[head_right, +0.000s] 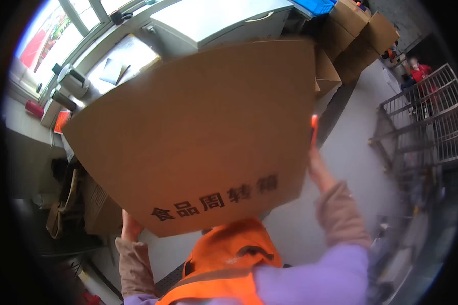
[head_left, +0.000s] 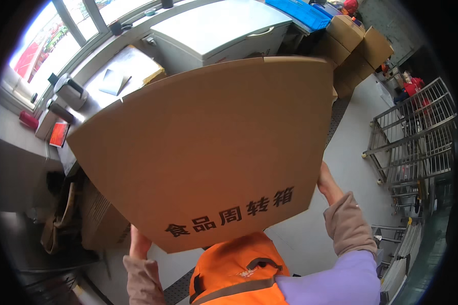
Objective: The person assembles flat cardboard sheets into boxes by folding the flaps and sealing them with a tape dispenser. They also write on the boxes with a marker and stack the finished boxes on the floor.
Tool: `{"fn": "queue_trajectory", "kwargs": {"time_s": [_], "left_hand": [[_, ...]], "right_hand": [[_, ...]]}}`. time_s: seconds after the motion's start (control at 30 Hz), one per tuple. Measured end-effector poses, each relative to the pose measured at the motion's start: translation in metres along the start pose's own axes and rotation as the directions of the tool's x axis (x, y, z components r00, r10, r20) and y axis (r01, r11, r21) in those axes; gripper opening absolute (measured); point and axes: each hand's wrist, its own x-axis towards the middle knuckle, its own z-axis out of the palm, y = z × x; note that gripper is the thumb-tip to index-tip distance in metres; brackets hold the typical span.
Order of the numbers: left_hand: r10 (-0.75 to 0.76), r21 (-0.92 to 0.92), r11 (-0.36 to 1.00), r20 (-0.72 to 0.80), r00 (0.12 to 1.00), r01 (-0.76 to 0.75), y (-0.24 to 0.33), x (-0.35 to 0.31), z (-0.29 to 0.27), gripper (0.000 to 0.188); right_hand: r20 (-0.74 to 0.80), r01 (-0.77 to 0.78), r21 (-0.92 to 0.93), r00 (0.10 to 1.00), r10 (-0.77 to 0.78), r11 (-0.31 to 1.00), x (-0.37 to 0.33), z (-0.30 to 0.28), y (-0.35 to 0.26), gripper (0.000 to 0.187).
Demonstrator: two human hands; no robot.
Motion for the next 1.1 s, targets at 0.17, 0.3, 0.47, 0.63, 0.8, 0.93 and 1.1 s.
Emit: {"fn": "queue_trajectory", "kwargs": {"time_s": [0.17, 0.3, 0.47, 0.63, 0.8, 0.93, 1.1], "left_hand": [[-0.041, 0.087, 0.995, -0.146, 0.988, 0.054, -0.064, 0.116, 0.095, 0.055], [-0.102, 0.107, 0.986, -0.226, 0.969, 0.128, -0.107, 0.188, 0.146, 0.052], [0.081, 0.113, 0.991, -0.101, 0.992, -0.07, -0.154, 0.261, 0.161, 0.048], [-0.128, 0.482, 0.841, -0.262, 0.957, 0.245, -0.194, 0.307, 0.187, 0.044], [-0.296, 0.42, 0.864, -0.022, 0.955, 0.278, -0.176, 0.313, 0.243, 0.063], [-0.283, 0.696, 0.697, 0.05, 0.958, 0.17, -0.155, 0.305, 0.247, 0.061], [-0.154, 0.472, 0.847, -0.22, 0.963, 0.244, -0.148, 0.282, 0.127, 0.064]], "right_hand": [[-0.265, 0.227, 0.136, 0.946, -0.185, 0.964, 0.078, -0.046, 0.042, 0.051], [-0.261, 0.132, -0.06, 0.955, -0.143, 0.989, 0.142, -0.108, 0.026, 0.052], [-0.348, 0.272, 0.164, 0.915, -0.203, 0.948, 0.205, -0.163, 0.025, 0.056], [-0.392, 0.187, 0.306, 0.918, -0.056, 0.933, 0.272, -0.219, 0.057, 0.049], [-0.423, 0.045, 0.197, 0.905, 0.043, 0.979, 0.315, -0.236, 0.123, 0.043], [-0.389, -0.05, 0.243, 0.91, 0.145, 0.969, 0.324, -0.268, 0.175, 0.033], [-0.391, 0.024, -0.039, 0.92, -0.038, 0.999, 0.273, -0.231, 0.21, 0.025]]}}
